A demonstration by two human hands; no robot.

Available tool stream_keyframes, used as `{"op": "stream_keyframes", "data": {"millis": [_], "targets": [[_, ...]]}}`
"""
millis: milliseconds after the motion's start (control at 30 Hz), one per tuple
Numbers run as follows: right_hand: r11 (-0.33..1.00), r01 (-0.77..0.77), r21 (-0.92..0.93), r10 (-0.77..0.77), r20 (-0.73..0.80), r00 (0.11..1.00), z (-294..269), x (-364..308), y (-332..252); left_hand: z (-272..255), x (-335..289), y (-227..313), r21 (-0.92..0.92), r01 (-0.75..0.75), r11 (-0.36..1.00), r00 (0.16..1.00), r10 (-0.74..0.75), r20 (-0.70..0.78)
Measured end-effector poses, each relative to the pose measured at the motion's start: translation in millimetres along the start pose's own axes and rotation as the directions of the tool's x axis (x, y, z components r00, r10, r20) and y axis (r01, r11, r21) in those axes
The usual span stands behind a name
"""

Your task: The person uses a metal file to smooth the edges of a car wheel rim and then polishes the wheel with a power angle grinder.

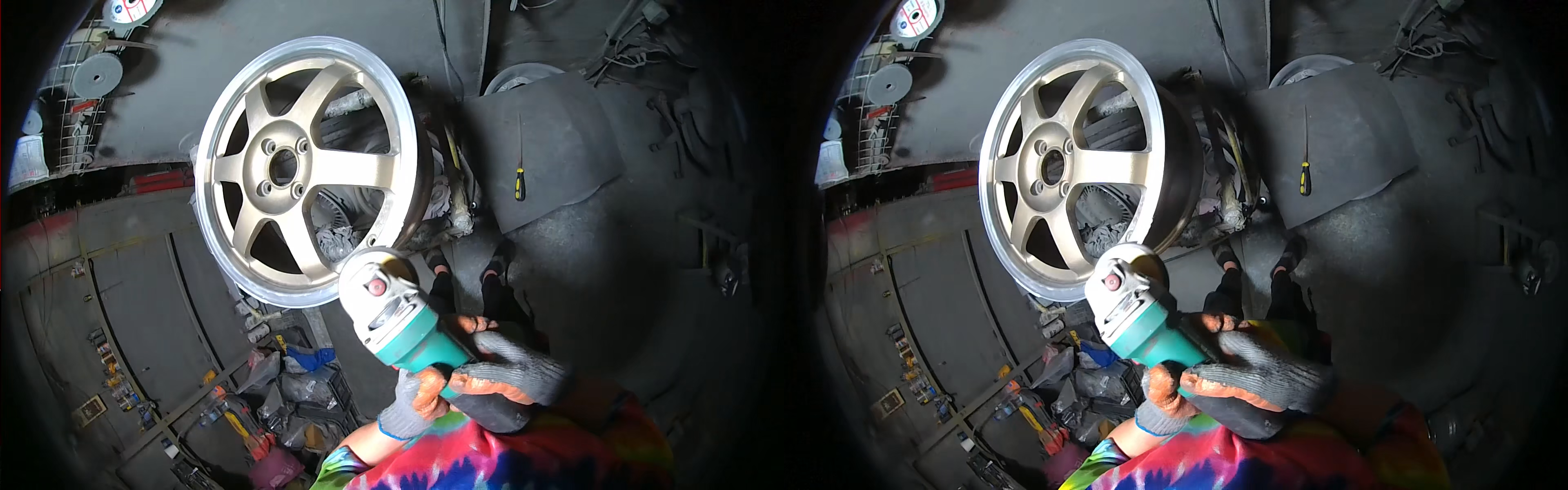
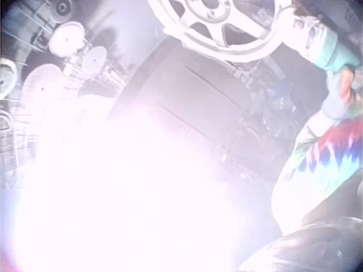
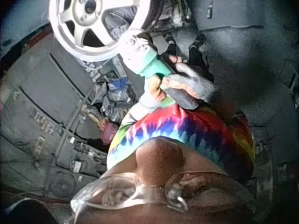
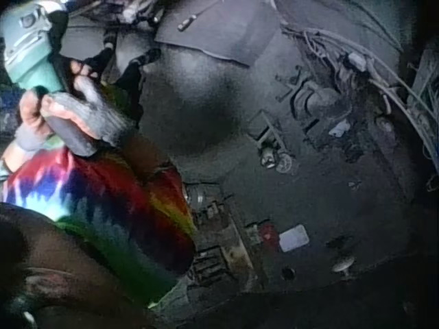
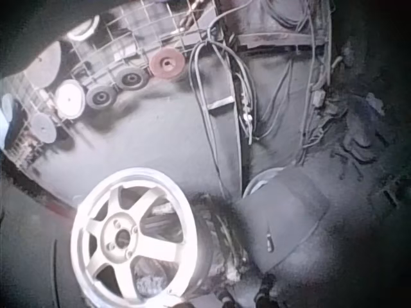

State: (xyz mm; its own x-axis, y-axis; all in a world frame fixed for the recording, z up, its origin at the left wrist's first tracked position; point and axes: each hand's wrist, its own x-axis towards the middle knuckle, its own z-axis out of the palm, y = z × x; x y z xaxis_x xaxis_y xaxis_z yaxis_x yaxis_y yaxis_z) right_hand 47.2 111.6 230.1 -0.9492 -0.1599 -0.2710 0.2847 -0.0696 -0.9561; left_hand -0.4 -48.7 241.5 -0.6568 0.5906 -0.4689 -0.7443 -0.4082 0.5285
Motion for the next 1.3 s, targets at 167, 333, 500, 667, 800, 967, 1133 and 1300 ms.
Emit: {"op": "stream_keyframes", "data": {"millis": [167, 333, 500, 667, 800, 967, 1133, 1300], "targets": [[0.899, 0.373, -0.229, -0.383, -0.002, 0.924, -1, 3, 3, -1, -5, 1, 0.061, 0.014, 0.998, 1.000, -0.013, -0.020], [0.985, -0.077, 0.151, 0.079, -0.006, 0.997, 2, 4, -5, -9, -7, -7, -0.003, 0.048, 0.999, 0.999, -0.048, 0.003], [0.934, -0.322, 0.153, 0.294, 0.180, 0.939, -11, 12, -27, -14, -9, -1, -0.009, 0.089, 0.996, 0.996, -0.089, -0.008], [0.987, -0.159, 0.040, 0.158, 0.023, 0.987, 4, 11, -17, -8, -17, 2, 0.003, 0.050, 0.999, 0.996, -0.050, -0.077], [0.900, -0.303, 0.313, 0.275, 0.131, 0.952, 7, 8, -21, -27, -23, -3, -0.046, 0.115, 0.992, 0.983, -0.120, -0.137], [0.985, -0.167, -0.029, 0.169, 0.101, 0.980, 8, 14, -15, -6, -17, 8, -0.032, 0.072, 0.997, 0.990, -0.075, -0.119], [0.966, -0.218, 0.139, 0.206, 0.098, 0.974, 6, 12, -21, -12, -21, 11, -0.044, 0.148, 0.988, 0.977, -0.153, -0.148], [0.913, -0.257, 0.318, 0.218, 0.152, 0.964, 6, 12, -30, 2, -16, 16, 0.024, 0.110, 0.994, 0.982, -0.104, -0.156]]}}
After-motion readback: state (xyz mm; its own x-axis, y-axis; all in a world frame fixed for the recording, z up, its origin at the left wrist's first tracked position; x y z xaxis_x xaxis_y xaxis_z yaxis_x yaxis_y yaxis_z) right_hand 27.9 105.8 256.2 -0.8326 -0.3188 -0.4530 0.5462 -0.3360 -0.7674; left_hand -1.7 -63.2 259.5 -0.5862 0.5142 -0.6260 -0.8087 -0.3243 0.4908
